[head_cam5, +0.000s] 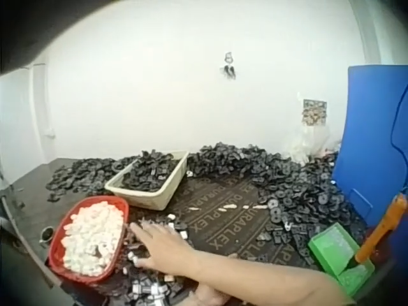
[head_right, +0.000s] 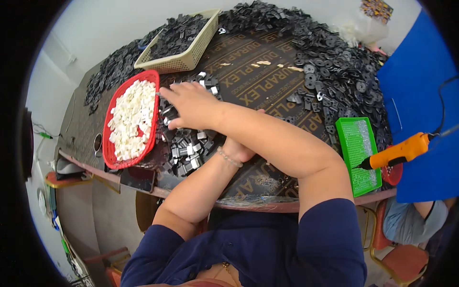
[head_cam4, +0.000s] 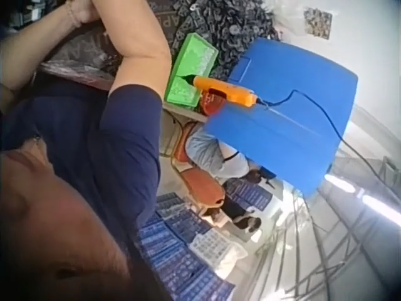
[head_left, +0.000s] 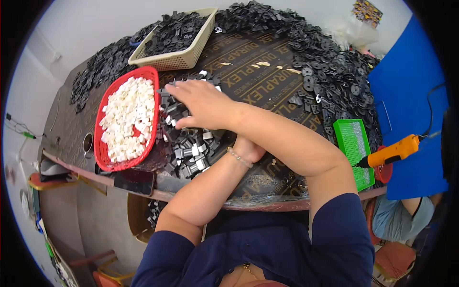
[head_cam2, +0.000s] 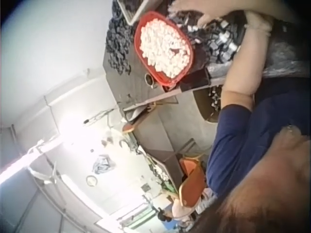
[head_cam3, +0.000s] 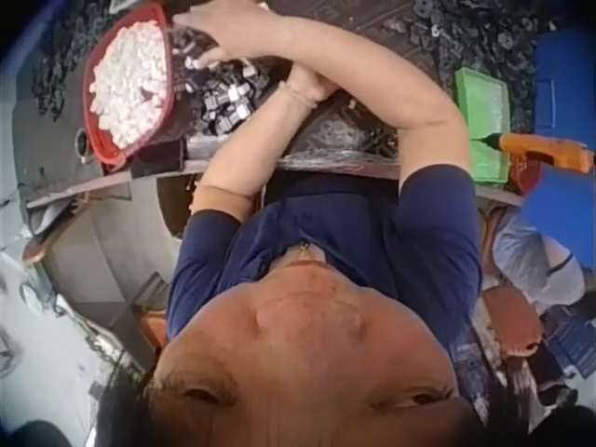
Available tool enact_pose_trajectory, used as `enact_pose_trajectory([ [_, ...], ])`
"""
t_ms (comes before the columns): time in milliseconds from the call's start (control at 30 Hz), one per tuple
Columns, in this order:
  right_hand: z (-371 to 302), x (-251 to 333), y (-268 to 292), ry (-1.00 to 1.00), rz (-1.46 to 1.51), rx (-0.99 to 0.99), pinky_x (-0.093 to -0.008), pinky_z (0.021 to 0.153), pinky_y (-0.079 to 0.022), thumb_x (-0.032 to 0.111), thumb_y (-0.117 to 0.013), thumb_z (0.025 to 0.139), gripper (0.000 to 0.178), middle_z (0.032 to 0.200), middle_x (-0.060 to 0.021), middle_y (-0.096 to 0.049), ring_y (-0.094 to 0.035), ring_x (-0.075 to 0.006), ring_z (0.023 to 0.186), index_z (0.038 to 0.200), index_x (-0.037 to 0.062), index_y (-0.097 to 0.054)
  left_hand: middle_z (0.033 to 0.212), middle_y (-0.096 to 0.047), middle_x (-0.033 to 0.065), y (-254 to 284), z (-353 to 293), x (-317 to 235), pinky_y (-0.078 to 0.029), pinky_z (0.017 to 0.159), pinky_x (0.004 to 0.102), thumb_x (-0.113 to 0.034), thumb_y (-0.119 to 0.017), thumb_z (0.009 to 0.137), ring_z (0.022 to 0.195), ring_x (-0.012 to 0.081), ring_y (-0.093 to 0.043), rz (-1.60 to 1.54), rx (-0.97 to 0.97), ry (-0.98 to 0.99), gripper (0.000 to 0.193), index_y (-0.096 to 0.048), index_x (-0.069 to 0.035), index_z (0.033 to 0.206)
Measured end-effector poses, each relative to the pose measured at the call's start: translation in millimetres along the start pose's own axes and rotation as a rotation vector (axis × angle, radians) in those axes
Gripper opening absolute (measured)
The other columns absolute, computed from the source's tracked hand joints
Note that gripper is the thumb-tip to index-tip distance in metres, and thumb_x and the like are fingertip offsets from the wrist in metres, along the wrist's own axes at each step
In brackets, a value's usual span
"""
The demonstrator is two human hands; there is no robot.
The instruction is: Assembling small black plastic components by inserting white inserts at a workbench.
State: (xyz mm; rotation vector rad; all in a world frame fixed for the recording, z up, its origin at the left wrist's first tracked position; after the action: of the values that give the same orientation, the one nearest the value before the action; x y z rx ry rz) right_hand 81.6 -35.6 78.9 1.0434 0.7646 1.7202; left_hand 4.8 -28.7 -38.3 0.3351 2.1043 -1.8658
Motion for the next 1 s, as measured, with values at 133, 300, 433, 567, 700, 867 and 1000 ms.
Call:
enact_pose_trajectory([
  [133, -23.3, -80.6, 46.7, -0.241, -0.006, -0.155, -0.0443, 0.109, -0.040, 0.035, -0.076, 0.080, 0.069, 0.137, -0.0216, -0.055, -0.050, -0.0387, 0.128, 0.136, 0.0012, -0.054, 0.104, -0.066, 0.0109, -5.4, 0.2, -1.0, -0.052, 0.081, 0.0346, -0.032, -0.048, 0.102, 0.094, 0.0218, -0.064, 0.010, -0.193, 0.012, 0.032, -0.053, -0.007, 0.122],
  [300, -94.5, -221.4, 84.3, -0.727, -0.393, -0.021, -0.0452, 0.105, -0.043, 0.031, -0.073, 0.082, 0.062, 0.134, -0.0192, -0.057, -0.051, -0.0393, 0.125, 0.135, 0.0044, -0.055, 0.106, -0.066, 0.0124, -11.1, -1.7, 0.3, -0.051, 0.082, 0.0352, -0.032, -0.046, 0.103, 0.095, 0.0239, -0.064, 0.027, -0.215, 0.026, 0.037, -0.050, -0.005, 0.127],
  [433, -137.5, -281.8, 99.8, -0.933, -0.765, 0.107, -0.0604, 0.106, -0.035, 0.028, -0.068, 0.087, 0.051, 0.130, -0.0186, -0.055, -0.049, -0.0409, 0.126, 0.133, 0.0101, -0.054, 0.107, -0.066, 0.0124, -9.8, -3.3, 0.3, -0.051, 0.083, 0.0360, -0.032, -0.043, 0.104, 0.097, 0.0243, -0.063, 0.027, -0.237, 0.035, 0.036, -0.052, -0.005, 0.126],
  [567, -145.7, -306.2, 101.2, -1.040, -0.727, 0.317, -0.0650, 0.113, -0.023, 0.016, -0.058, 0.093, 0.034, 0.127, -0.0200, -0.062, -0.049, -0.0378, 0.128, 0.126, 0.0069, -0.062, 0.104, -0.066, 0.0130, -9.5, -5.7, -1.9, -0.052, 0.080, 0.0339, -0.031, -0.046, 0.104, 0.093, 0.0233, -0.065, -0.012, -0.249, 0.031, 0.035, -0.050, -0.005, 0.127],
  [700, -137.7, -305.9, 102.9, -0.997, -0.715, 0.395, -0.0654, 0.115, -0.019, 0.013, -0.055, 0.092, 0.027, 0.123, -0.0161, -0.067, -0.052, -0.0362, 0.125, 0.113, 0.0056, -0.071, 0.103, -0.067, 0.0117, -9.9, -6.3, -5.6, -0.052, 0.077, 0.0323, -0.030, -0.047, 0.103, 0.091, 0.0216, -0.065, -0.016, -0.291, -0.005, 0.034, -0.052, -0.005, 0.126],
  [867, -141.5, -293.0, 108.1, -0.760, -0.748, 0.140, -0.0570, 0.103, -0.042, 0.026, -0.058, 0.089, 0.025, 0.092, -0.0156, -0.072, -0.067, -0.0345, 0.098, 0.094, 0.0100, -0.076, 0.098, -0.065, 0.0088, -5.7, -2.7, -14.8, -0.050, 0.074, 0.0313, -0.027, -0.048, 0.102, 0.087, 0.0196, -0.064, 0.027, -0.383, -0.161, 0.031, -0.053, -0.005, 0.123],
  [1000, -147.4, -269.7, 116.6, -0.819, -0.267, -0.139, -0.0409, 0.071, -0.053, 0.024, -0.058, 0.088, 0.026, 0.080, -0.0157, -0.071, -0.068, -0.0331, 0.073, 0.093, 0.0038, -0.074, 0.101, -0.065, 0.0099, -3.3, -0.4, -16.3, -0.050, 0.075, 0.0327, -0.026, -0.047, 0.103, 0.088, 0.0203, -0.063, 0.079, -0.387, -0.219, 0.030, -0.052, -0.005, 0.124],
])
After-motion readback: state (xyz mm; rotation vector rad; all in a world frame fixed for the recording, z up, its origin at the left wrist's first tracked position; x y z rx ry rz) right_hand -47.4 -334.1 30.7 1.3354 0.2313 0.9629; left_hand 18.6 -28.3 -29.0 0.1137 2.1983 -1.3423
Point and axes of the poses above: each hand's wrist, its own z-axis towards the middle knuckle, its own y-axis out of the back of the hand, x = y × z, the point moved 3 cm from there along z, towards the middle knuckle
